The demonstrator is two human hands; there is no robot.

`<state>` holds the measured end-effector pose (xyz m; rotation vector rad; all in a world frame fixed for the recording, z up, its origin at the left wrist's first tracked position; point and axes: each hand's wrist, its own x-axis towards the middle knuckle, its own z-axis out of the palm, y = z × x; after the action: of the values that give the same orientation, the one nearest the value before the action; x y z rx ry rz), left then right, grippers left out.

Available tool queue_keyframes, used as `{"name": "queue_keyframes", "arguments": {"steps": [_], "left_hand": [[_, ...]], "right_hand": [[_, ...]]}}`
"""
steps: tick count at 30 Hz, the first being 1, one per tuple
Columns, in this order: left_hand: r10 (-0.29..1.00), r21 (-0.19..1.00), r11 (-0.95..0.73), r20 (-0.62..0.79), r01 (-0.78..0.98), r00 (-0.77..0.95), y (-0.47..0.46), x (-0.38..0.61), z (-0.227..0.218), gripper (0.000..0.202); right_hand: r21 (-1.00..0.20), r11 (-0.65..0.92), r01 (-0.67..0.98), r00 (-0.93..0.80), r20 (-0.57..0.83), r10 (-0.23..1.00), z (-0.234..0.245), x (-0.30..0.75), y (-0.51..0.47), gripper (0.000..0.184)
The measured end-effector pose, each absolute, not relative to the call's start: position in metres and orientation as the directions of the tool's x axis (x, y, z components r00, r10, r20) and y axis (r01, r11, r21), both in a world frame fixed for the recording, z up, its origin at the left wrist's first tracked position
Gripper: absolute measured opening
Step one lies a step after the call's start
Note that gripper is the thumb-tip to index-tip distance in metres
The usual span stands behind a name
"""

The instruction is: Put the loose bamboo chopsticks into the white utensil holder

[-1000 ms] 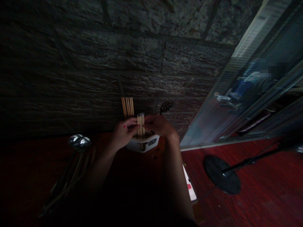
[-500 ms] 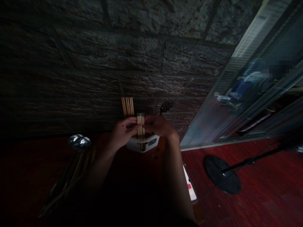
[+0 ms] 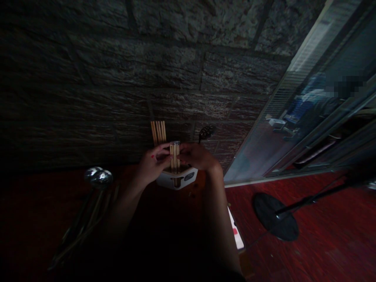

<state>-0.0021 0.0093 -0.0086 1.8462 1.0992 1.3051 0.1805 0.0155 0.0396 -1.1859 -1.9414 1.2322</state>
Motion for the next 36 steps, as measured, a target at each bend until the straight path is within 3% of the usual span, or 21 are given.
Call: {"name": "queue_keyframes", "arguments": {"steps": [10, 36], "left_hand": [[0.893, 0.857, -0.448, 0.416, 0.254, 0.173, 0.0069, 0.0007, -0.0042, 0.018], [0.868, 0.818, -0.497, 0.472, 0.289, 0.157, 0.0083, 0.0020, -0.0087, 0.030]], "right_hand": [[-0.875, 0.213, 0.436, -0.458, -0.012, 0.889, 0.0352, 0.1817, 0.0211, 0.016], [-0.858, 0.266, 0.439, -0.460, 0.040, 0.887, 0.0334, 0.1835, 0.0194, 0.017]]}}
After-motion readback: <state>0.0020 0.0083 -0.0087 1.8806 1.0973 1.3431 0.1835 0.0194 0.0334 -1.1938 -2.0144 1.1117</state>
